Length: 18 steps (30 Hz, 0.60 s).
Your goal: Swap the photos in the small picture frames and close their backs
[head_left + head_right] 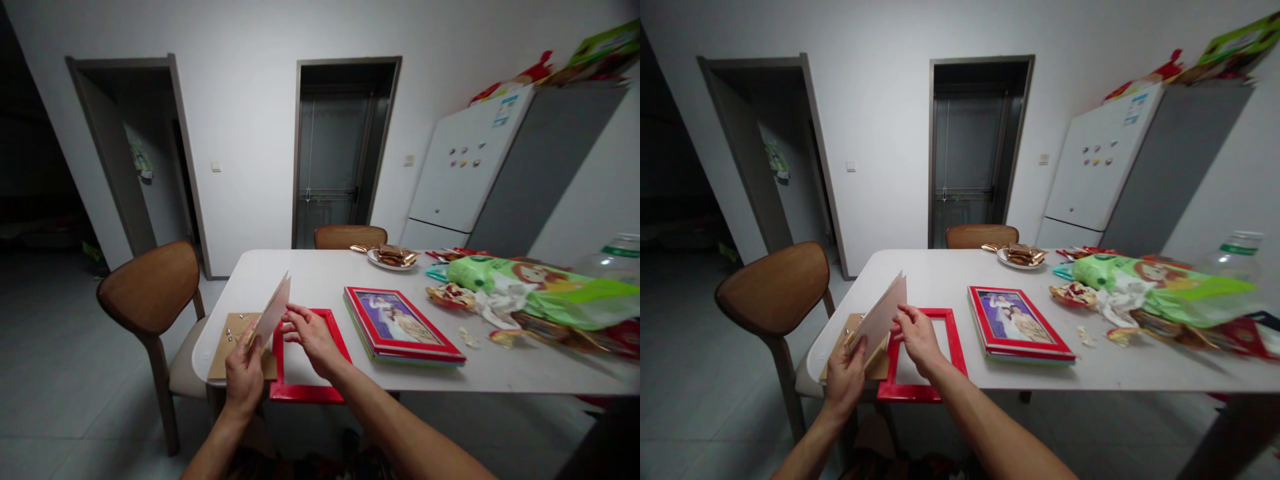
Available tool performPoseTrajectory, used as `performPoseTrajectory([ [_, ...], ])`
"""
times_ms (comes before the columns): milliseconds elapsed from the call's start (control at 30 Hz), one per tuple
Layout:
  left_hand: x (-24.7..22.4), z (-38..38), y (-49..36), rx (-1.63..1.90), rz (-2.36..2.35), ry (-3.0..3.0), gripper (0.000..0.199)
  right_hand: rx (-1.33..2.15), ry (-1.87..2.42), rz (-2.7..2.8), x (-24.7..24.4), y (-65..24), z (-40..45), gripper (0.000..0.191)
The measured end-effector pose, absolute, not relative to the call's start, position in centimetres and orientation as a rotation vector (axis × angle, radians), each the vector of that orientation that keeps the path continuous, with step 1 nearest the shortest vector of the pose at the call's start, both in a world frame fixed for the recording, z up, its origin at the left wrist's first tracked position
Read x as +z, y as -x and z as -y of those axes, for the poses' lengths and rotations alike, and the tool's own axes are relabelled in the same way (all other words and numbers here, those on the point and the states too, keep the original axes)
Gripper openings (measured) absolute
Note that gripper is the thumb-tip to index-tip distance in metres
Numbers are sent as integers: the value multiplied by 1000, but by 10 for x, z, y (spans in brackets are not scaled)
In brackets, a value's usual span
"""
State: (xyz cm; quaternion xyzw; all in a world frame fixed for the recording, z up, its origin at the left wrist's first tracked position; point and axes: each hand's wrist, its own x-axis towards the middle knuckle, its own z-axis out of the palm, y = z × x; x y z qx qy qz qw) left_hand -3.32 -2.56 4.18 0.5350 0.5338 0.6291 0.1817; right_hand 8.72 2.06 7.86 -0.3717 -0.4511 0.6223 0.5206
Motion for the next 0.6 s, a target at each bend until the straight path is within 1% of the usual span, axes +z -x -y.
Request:
performPoseTrajectory([
  [100, 45, 22, 20, 1845, -1352, -1089, 38, 1585, 1034, 1020, 55, -95, -22, 24],
  [167, 42, 20, 9, 1834, -1214, -944, 39, 1662, 976, 917, 43, -100, -25, 19],
  [233, 38, 18, 1, 1810, -1099, -885, 41, 1618, 878, 819, 37, -106, -28, 16],
  [300, 32, 17, 1, 1767, -1045, -894, 43, 1524, 863, 786, 38, -115, -33, 18],
  [400, 22, 14, 12, 1669, -1107, -931, 46, 1472, 981, 858, 43, -135, -42, 22],
  [600, 9, 13, 28, 1485, -1320, -1219, 38, 1410, 1221, 1102, 39, -162, -58, 30],
])
